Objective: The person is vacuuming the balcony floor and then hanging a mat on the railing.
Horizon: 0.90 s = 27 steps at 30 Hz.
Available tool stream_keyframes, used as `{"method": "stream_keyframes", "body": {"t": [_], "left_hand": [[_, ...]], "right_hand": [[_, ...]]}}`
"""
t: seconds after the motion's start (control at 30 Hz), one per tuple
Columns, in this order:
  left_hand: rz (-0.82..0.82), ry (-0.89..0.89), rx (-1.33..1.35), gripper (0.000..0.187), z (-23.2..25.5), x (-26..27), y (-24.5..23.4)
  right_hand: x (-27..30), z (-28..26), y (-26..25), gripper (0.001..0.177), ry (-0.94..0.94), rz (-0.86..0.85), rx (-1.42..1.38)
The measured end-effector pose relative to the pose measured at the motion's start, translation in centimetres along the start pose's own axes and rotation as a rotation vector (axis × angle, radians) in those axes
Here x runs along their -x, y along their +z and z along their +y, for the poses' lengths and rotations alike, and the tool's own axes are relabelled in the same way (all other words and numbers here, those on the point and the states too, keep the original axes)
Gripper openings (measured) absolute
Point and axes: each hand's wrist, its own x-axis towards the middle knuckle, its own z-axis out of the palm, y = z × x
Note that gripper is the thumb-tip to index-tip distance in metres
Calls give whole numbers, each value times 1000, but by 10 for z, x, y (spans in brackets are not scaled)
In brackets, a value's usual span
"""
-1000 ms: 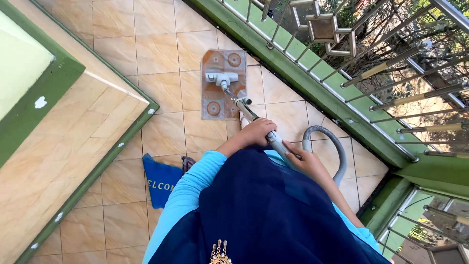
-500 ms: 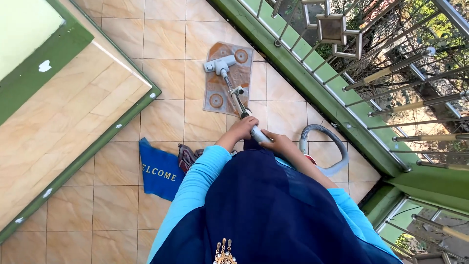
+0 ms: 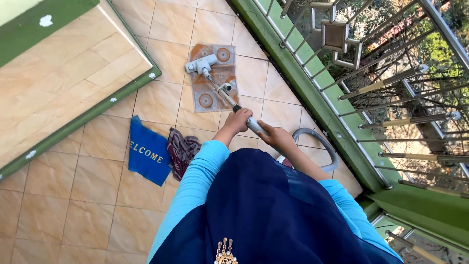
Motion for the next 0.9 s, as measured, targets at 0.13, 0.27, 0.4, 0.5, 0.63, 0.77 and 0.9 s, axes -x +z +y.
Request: {"method": "stream_keyframes", "body": {"t": [0.13,0.27,0.4,0.5,0.63,0.77,0.9], "left_hand": [[106,73,6,39,61,8,3],[198,216,-55,37,116,36,15],[262,313,-46,35,161,70,22],[269,338,10,33,174,87,36],[212,324,65,37,175,106,66],[132,267,131,39,161,110,90],[17,221,176,38,163,103,106]], "right_hand": [[46,35,-23,62,3,57,-3],[108,58,-39,64,-14,95,115],[172,58,-59,67,-108,126,27],[197,66,-50,67,-102,111,-5],[216,63,-36,64,14,15,-71],[208,81,-11,79,62,-94,-37],[217,65,-20,82,171,-184,63]]}}
